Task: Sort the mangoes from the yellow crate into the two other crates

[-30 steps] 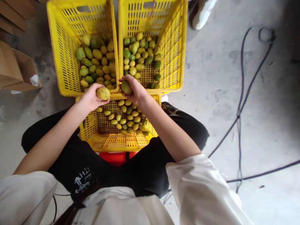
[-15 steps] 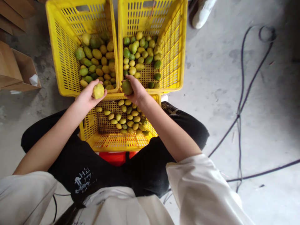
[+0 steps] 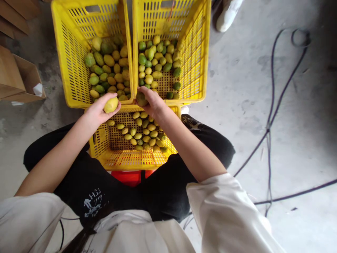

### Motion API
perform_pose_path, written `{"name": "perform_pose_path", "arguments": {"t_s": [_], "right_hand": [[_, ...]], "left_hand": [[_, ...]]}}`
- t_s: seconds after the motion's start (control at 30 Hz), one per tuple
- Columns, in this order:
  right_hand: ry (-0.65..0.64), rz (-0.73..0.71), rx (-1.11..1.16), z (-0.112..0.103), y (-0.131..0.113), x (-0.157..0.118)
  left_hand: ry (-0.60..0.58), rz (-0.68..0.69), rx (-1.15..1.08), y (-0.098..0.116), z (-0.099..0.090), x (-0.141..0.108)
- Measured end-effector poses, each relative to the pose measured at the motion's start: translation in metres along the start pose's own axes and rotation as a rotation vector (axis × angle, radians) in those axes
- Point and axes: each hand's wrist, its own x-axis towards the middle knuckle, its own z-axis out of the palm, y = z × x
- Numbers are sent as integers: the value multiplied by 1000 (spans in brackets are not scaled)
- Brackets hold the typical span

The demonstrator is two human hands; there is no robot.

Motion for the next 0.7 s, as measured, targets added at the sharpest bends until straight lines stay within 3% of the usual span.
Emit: {"name": "perform_pose_path", "arguments": {"t_s": [0.17,0.37,0.57,0.7], "right_hand": [[-6,85,-69,-6,-5,2],[-35,78,-51,-3,-9,-5],[-16,0,-26,2,-5,-8],[-16,69,-35,2,-11,-10]], "left_hand": [[15,-32,35,1,6,-6],[60,-65,36,9,20,-22],[20,-171,28,5,12,-8],[-5,-154,12,4,10,-7]]}}
